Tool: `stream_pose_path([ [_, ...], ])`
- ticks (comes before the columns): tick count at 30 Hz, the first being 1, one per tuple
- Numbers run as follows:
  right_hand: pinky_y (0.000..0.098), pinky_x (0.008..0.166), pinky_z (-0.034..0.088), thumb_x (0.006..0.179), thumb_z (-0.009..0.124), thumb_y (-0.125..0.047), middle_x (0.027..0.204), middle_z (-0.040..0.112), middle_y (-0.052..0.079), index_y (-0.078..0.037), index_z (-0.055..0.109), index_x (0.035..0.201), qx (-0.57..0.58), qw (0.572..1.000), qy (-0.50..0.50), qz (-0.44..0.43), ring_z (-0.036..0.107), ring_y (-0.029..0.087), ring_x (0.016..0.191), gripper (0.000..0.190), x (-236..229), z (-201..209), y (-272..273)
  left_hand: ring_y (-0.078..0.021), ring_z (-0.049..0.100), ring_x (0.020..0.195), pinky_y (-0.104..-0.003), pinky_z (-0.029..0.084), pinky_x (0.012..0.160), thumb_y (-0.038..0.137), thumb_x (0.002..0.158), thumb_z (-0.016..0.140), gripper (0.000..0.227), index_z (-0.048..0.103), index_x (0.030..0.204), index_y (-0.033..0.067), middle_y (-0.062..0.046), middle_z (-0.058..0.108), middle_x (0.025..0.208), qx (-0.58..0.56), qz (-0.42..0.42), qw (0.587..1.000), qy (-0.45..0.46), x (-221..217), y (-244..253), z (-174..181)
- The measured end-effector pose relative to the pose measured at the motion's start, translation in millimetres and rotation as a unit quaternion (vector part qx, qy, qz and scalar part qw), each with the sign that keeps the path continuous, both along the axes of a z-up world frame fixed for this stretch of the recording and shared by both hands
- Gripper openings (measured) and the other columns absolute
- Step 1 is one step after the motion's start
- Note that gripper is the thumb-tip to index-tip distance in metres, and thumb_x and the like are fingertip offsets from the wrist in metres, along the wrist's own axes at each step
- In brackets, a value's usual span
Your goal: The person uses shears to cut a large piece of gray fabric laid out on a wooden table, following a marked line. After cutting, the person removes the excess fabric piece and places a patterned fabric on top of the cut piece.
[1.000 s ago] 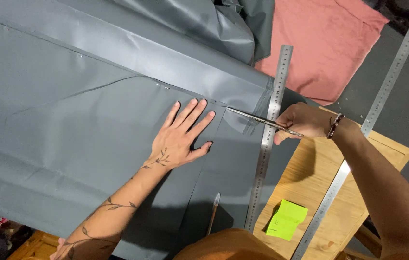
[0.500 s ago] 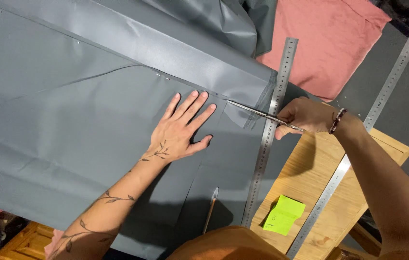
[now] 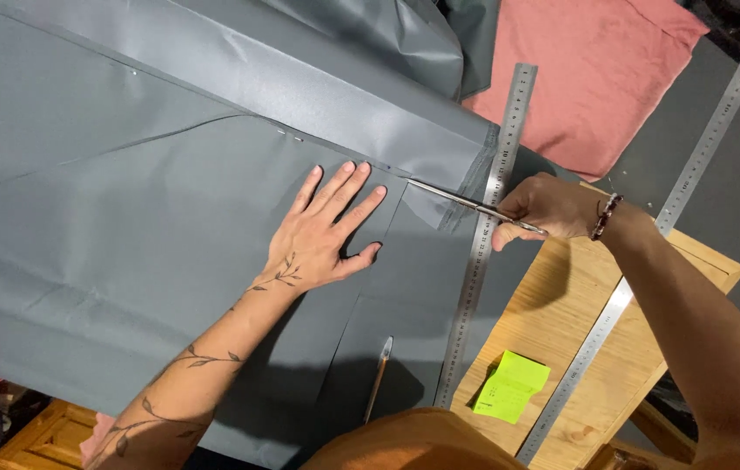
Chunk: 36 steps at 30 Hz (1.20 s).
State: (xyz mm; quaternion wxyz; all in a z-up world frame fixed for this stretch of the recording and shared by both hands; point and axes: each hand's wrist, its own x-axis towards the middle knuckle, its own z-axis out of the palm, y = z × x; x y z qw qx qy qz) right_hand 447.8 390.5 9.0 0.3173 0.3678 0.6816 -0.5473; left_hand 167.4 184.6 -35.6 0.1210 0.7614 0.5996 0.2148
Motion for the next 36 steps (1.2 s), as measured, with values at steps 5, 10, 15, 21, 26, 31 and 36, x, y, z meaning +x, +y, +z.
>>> stream_pose_path([
  [5, 0.0304, 0.049, 0.037, 0.075, 0.084, -0.022, 0.036, 0.046, 0.002, -0.009, 0.059, 0.045, 0.001, 1.000, 0.003, 0.005, 0.036, 0.016, 0.046, 0.041, 8.6, -16.4, 0.5, -0.0258, 0.038, 0.148, -0.047, 0.020, 0.124, 0.047, 0.088, 0.068, 0.072, 0.049, 0.152, 0.0191, -0.010, 0.042, 0.159, 0.011, 0.016, 0.999, -0.040, -1.9, -2.1, -5.7],
  [10, 0.0308, 0.049, 0.040, 0.073, 0.087, -0.026, 0.036, 0.048, 0.004, -0.009, 0.061, 0.045, -0.002, 1.000, -0.014, 0.014, 0.039, 0.017, 0.044, 0.042, -1.9, -1.8, 2.8, -0.0259, 0.041, 0.146, -0.047, 0.021, 0.124, 0.048, 0.086, 0.069, 0.072, 0.052, 0.149, 0.0167, -0.010, 0.046, 0.157, 0.025, 0.016, 0.999, -0.037, -3.1, -2.8, -8.6],
  [15, 0.0313, 0.049, 0.039, 0.073, 0.087, -0.028, 0.036, 0.047, 0.004, -0.009, 0.059, 0.046, -0.010, 1.000, -0.002, 0.013, 0.039, 0.017, 0.044, 0.043, -2.7, -14.1, 2.8, -0.0269, 0.041, 0.145, -0.048, 0.021, 0.124, 0.051, 0.087, 0.069, 0.073, 0.052, 0.149, 0.0159, -0.010, 0.047, 0.156, 0.028, 0.013, 0.999, -0.032, -3.5, -2.9, -6.4],
  [21, 0.0294, 0.048, 0.040, 0.073, 0.087, -0.029, 0.036, 0.045, 0.002, -0.011, 0.057, 0.044, -0.007, 1.000, 0.016, -0.004, 0.040, 0.015, 0.043, 0.045, -1.3, -7.6, -3.5, -0.0267, 0.041, 0.146, -0.047, 0.020, 0.125, 0.050, 0.086, 0.070, 0.074, 0.052, 0.149, 0.0159, -0.009, 0.046, 0.157, 0.035, 0.013, 0.999, -0.034, -3.6, -2.9, -7.8],
  [26, 0.0305, 0.048, 0.039, 0.073, 0.086, -0.029, 0.036, 0.044, 0.002, -0.010, 0.057, 0.043, -0.010, 1.000, 0.027, -0.012, 0.039, 0.015, 0.043, 0.046, 2.8, -18.7, -4.0, -0.0264, 0.040, 0.147, -0.047, 0.020, 0.125, 0.050, 0.085, 0.071, 0.076, 0.050, 0.150, 0.0159, -0.009, 0.045, 0.157, 0.031, 0.011, 0.999, -0.034, -4.7, -3.1, -9.0],
  [31, 0.0318, 0.048, 0.038, 0.070, 0.086, -0.028, 0.036, 0.044, 0.004, -0.009, 0.055, 0.044, 0.007, 1.000, 0.029, -0.009, 0.038, 0.017, 0.043, 0.044, -1.1, -13.3, -2.6, -0.0252, 0.040, 0.147, -0.046, 0.019, 0.125, 0.051, 0.085, 0.072, 0.081, 0.048, 0.151, 0.0124, -0.010, 0.045, 0.158, 0.025, 0.017, 0.999, -0.041, -3.3, -3.1, -10.8],
  [36, 0.0313, 0.047, 0.038, 0.071, 0.087, -0.032, 0.035, 0.046, 0.004, -0.009, 0.057, 0.044, 0.002, 0.999, 0.033, -0.006, 0.039, 0.016, 0.042, 0.047, -13.9, -5.6, -3.6, -0.0243, 0.041, 0.146, -0.045, 0.020, 0.125, 0.052, 0.083, 0.073, 0.084, 0.048, 0.151, 0.0091, -0.009, 0.046, 0.157, 0.026, 0.021, 0.999, -0.041, -2.7, -3.4, -7.6],
])
